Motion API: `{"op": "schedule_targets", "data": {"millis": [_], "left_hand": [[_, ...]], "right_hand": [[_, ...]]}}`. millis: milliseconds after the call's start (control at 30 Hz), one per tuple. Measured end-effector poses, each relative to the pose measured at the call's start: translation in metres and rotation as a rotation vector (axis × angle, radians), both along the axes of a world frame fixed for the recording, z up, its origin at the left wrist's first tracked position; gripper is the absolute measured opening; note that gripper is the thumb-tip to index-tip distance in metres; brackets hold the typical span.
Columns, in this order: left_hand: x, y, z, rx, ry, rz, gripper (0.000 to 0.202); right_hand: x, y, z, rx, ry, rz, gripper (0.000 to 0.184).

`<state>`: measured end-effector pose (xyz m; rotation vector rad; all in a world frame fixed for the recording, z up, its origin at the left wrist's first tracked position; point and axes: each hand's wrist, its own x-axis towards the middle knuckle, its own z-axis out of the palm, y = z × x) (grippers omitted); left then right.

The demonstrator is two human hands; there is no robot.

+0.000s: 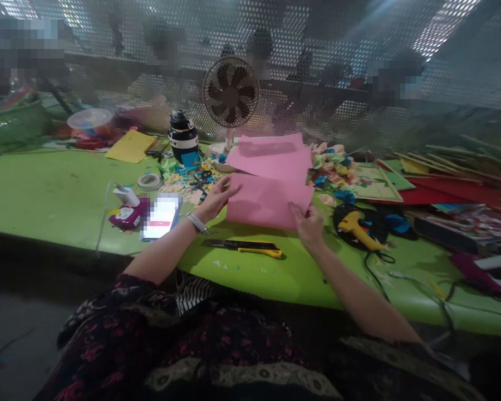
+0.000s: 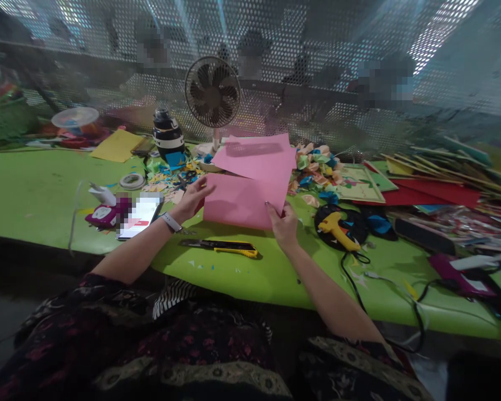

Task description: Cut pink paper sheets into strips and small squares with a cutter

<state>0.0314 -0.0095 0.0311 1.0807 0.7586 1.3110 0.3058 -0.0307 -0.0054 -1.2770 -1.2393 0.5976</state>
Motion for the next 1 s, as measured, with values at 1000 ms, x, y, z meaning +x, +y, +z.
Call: {"op": "schedule_targets", "data": {"millis": [1000], "left_hand": [[-0.007,0.019,-0.022,0.114,-0.065,-0.047,0.076]], "right_hand": [[-0.004,-0.005,0.011,-0.004,-0.005,0.029,0.049]]}}
